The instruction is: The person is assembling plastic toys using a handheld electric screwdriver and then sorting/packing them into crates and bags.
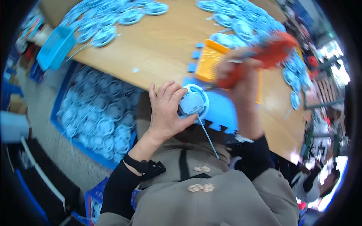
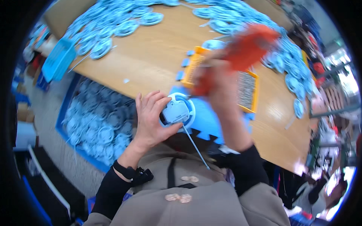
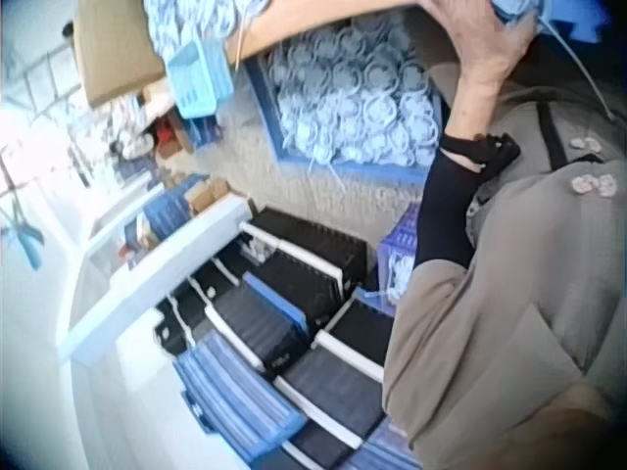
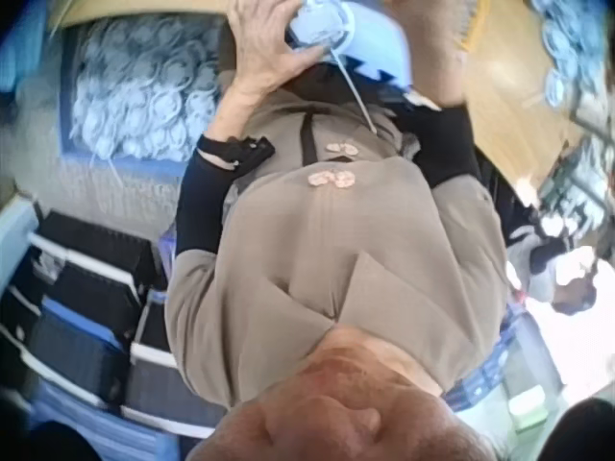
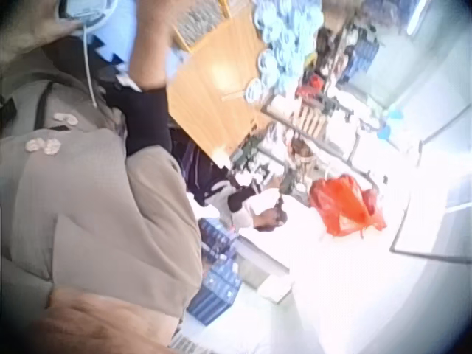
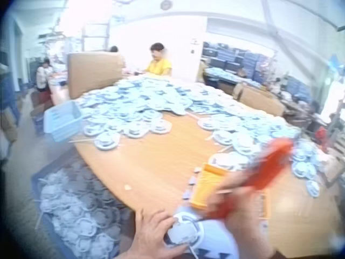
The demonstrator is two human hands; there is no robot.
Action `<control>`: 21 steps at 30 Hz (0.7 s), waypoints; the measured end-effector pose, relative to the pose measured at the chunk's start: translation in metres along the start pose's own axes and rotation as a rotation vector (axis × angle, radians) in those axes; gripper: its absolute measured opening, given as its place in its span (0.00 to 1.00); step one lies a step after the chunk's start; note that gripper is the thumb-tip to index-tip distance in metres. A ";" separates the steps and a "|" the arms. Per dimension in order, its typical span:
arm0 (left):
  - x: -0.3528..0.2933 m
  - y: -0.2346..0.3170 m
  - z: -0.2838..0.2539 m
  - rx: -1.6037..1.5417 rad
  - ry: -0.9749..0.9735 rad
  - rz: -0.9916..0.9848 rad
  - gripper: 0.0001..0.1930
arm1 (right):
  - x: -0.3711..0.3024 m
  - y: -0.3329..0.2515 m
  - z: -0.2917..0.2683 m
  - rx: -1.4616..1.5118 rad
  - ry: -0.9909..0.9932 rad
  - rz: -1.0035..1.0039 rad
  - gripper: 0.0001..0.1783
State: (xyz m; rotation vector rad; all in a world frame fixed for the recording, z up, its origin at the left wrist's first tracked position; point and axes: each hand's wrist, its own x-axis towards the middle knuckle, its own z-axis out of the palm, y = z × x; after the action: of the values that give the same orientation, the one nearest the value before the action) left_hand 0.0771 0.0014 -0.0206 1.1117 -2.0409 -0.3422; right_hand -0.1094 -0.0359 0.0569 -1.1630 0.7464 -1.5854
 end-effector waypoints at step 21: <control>-0.268 -0.253 0.005 0.448 -0.470 -0.298 0.39 | -0.115 -0.134 -0.207 -0.480 0.556 -0.140 0.22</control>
State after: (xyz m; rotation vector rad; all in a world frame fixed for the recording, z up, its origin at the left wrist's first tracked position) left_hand 0.3105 0.0688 -0.2984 1.7521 -2.4350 -0.3230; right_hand -0.3445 0.0999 0.0659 -1.1245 1.4986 -1.9390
